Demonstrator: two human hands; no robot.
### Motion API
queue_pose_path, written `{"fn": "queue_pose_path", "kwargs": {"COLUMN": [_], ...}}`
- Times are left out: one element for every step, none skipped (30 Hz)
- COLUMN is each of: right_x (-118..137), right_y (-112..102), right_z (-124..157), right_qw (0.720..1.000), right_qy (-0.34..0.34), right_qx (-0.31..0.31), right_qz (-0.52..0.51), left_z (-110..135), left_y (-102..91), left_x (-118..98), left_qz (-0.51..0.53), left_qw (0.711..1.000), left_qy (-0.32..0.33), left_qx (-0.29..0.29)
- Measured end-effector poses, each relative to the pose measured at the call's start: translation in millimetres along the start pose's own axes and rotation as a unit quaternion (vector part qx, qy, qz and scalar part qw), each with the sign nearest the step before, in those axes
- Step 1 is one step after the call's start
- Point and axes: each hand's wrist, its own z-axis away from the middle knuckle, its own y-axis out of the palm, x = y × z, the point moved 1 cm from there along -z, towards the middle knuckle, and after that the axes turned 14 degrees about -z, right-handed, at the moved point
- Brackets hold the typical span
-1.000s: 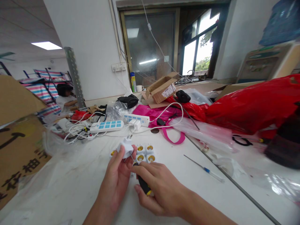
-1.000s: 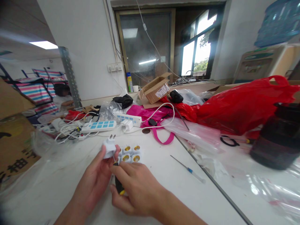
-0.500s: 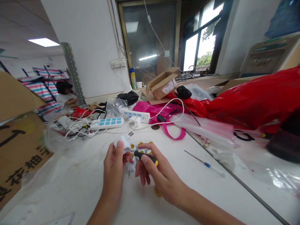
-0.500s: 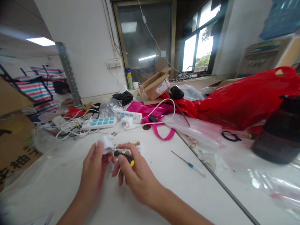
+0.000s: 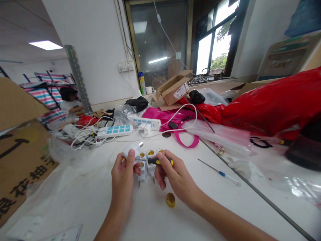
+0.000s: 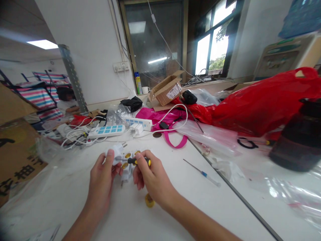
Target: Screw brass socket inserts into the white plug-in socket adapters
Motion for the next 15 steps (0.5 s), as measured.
{"fn": "queue_pose_path", "kwargs": {"right_x": [0.1, 0.0, -0.1, -0.5, -1.0, -1.7, -2.3, -2.8, -3.0, -2.9, -2.5, -1.9, -1.2, -0.7, -0.4], "right_y": [0.0, 0.2, 0.7, 1.2, 1.6, 1.9, 1.9, 1.6, 0.8, -0.3, -1.7, -3.1, -4.4, -5.4, -6.0], "right_z": [-0.3, -0.5, -0.6, -0.6, -0.6, -0.4, 0.0, 0.5, 1.3, 2.4, 3.7, 5.3, 7.2, 9.1, 11.0], "right_qw": [1.000, 1.000, 1.000, 1.000, 1.000, 0.999, 0.999, 0.998, 0.997, 0.995, 0.991, 0.987, 0.980, 0.971, 0.961], "right_qy": [0.002, 0.005, 0.006, 0.008, 0.009, 0.009, 0.008, 0.005, 0.000, -0.007, -0.018, -0.034, -0.053, -0.075, -0.097], "right_qx": [0.004, 0.008, 0.012, 0.017, 0.021, 0.026, 0.032, 0.038, 0.046, 0.054, 0.063, 0.073, 0.083, 0.092, 0.100], "right_qz": [0.002, 0.004, 0.008, 0.013, 0.019, 0.027, 0.037, 0.050, 0.067, 0.087, 0.113, 0.142, 0.175, 0.207, 0.237], "left_z": [0.0, 0.0, -0.1, -0.2, -0.4, -0.7, -1.0, -1.5, -1.9, -2.3, -2.7, -2.9, -3.1, -3.3, -3.6], "left_y": [0.4, 0.7, 0.9, 0.9, 0.8, 0.5, 0.2, -0.1, -0.4, -0.6, -0.6, -0.6, -0.5, -0.5, -0.6], "left_x": [0.4, 1.0, 1.6, 2.3, 3.0, 3.7, 4.2, 4.5, 4.7, 4.6, 4.2, 3.6, 2.7, 1.8, 1.0], "left_qz": [0.003, 0.005, 0.007, 0.008, 0.009, 0.009, 0.008, 0.008, 0.007, 0.006, 0.005, 0.003, 0.001, -0.002, -0.005], "left_qw": [1.000, 1.000, 1.000, 1.000, 1.000, 1.000, 1.000, 1.000, 1.000, 1.000, 1.000, 1.000, 1.000, 1.000, 1.000], "left_qy": [-0.002, -0.004, -0.007, -0.009, -0.011, -0.012, -0.014, -0.015, -0.016, -0.017, -0.017, -0.017, -0.016, -0.014, -0.010], "left_qx": [0.003, 0.007, 0.010, 0.013, 0.015, 0.016, 0.017, 0.016, 0.014, 0.013, 0.011, 0.009, 0.007, 0.005, 0.004]}}
